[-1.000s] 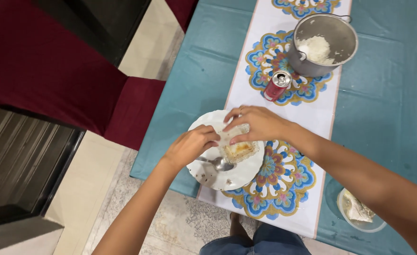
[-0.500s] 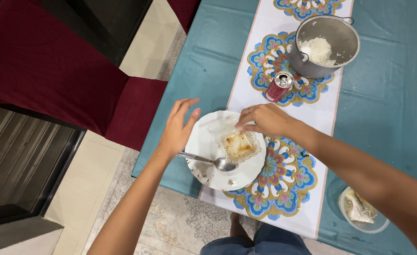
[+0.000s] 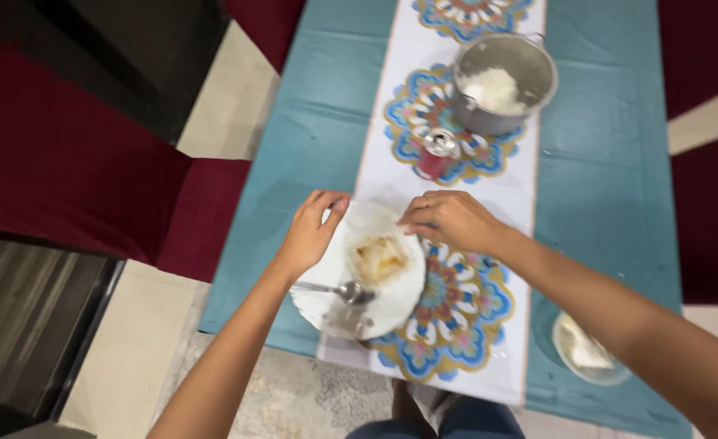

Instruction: Clear dishes and food from the dining table, store leftovers in the fridge, and wipe the table down.

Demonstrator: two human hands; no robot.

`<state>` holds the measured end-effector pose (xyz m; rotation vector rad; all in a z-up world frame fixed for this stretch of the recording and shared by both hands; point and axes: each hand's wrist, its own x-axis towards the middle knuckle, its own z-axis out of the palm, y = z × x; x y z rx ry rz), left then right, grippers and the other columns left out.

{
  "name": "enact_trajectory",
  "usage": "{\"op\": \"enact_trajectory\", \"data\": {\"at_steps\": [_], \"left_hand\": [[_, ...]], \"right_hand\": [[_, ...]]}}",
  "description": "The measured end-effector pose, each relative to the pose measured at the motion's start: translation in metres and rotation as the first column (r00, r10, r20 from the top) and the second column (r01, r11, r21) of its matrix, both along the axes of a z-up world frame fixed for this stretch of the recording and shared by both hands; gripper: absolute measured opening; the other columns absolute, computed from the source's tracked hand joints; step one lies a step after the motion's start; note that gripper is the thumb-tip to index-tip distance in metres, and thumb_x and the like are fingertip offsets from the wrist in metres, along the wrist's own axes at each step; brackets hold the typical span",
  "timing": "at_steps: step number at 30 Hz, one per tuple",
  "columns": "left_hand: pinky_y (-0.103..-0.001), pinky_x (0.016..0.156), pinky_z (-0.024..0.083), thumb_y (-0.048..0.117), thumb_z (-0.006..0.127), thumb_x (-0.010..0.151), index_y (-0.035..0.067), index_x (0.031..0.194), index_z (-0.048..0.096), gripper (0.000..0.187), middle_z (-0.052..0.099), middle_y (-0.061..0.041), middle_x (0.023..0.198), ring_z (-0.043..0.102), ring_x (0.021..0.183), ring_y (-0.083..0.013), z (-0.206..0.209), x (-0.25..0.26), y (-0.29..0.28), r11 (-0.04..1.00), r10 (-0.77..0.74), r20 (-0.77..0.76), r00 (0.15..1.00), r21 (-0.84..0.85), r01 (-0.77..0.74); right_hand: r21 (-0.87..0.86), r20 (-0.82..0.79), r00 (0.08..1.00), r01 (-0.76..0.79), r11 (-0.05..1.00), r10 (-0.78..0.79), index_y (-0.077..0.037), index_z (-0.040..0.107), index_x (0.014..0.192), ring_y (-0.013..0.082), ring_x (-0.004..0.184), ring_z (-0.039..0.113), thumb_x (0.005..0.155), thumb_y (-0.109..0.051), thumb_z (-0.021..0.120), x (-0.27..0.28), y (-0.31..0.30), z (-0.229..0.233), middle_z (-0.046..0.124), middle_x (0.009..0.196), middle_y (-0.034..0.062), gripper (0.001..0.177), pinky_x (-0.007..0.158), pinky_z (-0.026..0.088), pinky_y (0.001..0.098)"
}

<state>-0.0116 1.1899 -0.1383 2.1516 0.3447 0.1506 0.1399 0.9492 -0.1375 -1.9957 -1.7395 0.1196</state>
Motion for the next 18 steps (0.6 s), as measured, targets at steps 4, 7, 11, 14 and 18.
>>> {"op": "enact_trajectory", "data": {"at_steps": [4,7,11,14,18], "left_hand": [[-0.038,0.096,0.052,0.037,0.054,0.104,0.008,0.123,0.070,0.039,0.066,-0.011,0.127,0.066,0.115,-0.0286,-0.014,0.029,-0.047,0.995,-0.095,-0.030,0.995,0.022,0.096],[-0.038,0.095,0.052,0.044,0.059,0.097,0.005,0.127,0.066,0.049,0.064,-0.014,0.133,0.063,0.121,-0.0287,-0.012,0.052,-0.093,0.977,-0.210,-0.025,0.977,-0.049,0.209],[-0.041,0.099,0.050,0.055,0.066,0.089,0.003,0.140,0.057,0.073,0.056,-0.020,0.141,0.062,0.121,-0.0318,-0.026,0.075,-0.172,0.947,-0.321,-0.104,0.941,-0.072,0.314],[-0.042,0.101,0.050,0.057,0.065,0.092,0.002,0.142,0.055,0.075,0.056,-0.022,0.143,0.063,0.121,-0.0334,-0.056,0.084,-0.231,0.924,-0.382,-0.128,0.915,-0.075,0.375],[-0.042,0.098,0.053,0.051,0.067,0.088,0.007,0.150,0.051,0.077,0.066,-0.022,0.135,0.068,0.116,-0.0334,-0.065,0.081,-0.310,0.882,-0.464,-0.274,0.843,-0.053,0.468]], "right_hand": [[-0.025,-0.080,0.993,0.083,0.996,-0.085,-0.015,0.079,0.104,0.0234,0.094,0.070,0.088,-0.024,0.076,0.001,-0.064,0.008,0.076,0.102,-0.0003,0.019,0.081,0.057,0.0376],[0.086,-0.040,0.985,0.171,0.982,-0.168,-0.014,0.079,0.106,0.0229,0.095,0.070,0.087,-0.020,0.076,0.003,-0.117,0.012,0.075,0.104,-0.0009,0.019,0.083,0.057,0.0373],[0.099,0.086,0.971,0.216,0.971,-0.225,-0.017,0.079,0.106,0.0193,0.097,0.069,0.084,-0.018,0.076,-0.001,-0.202,0.011,0.076,0.105,-0.0037,0.022,0.083,0.057,0.0354],[0.046,0.177,0.957,0.227,0.973,-0.232,-0.018,0.079,0.106,0.0173,0.100,0.068,0.080,-0.019,0.077,-0.015,-0.267,-0.002,0.075,0.106,-0.0050,0.026,0.082,0.056,0.0344],[-0.034,0.232,0.955,0.196,0.980,-0.183,-0.017,0.080,0.106,0.0154,0.101,0.065,0.074,-0.017,0.076,-0.044,-0.343,-0.030,0.073,0.107,-0.0052,0.033,0.080,0.053,0.0334]]}}
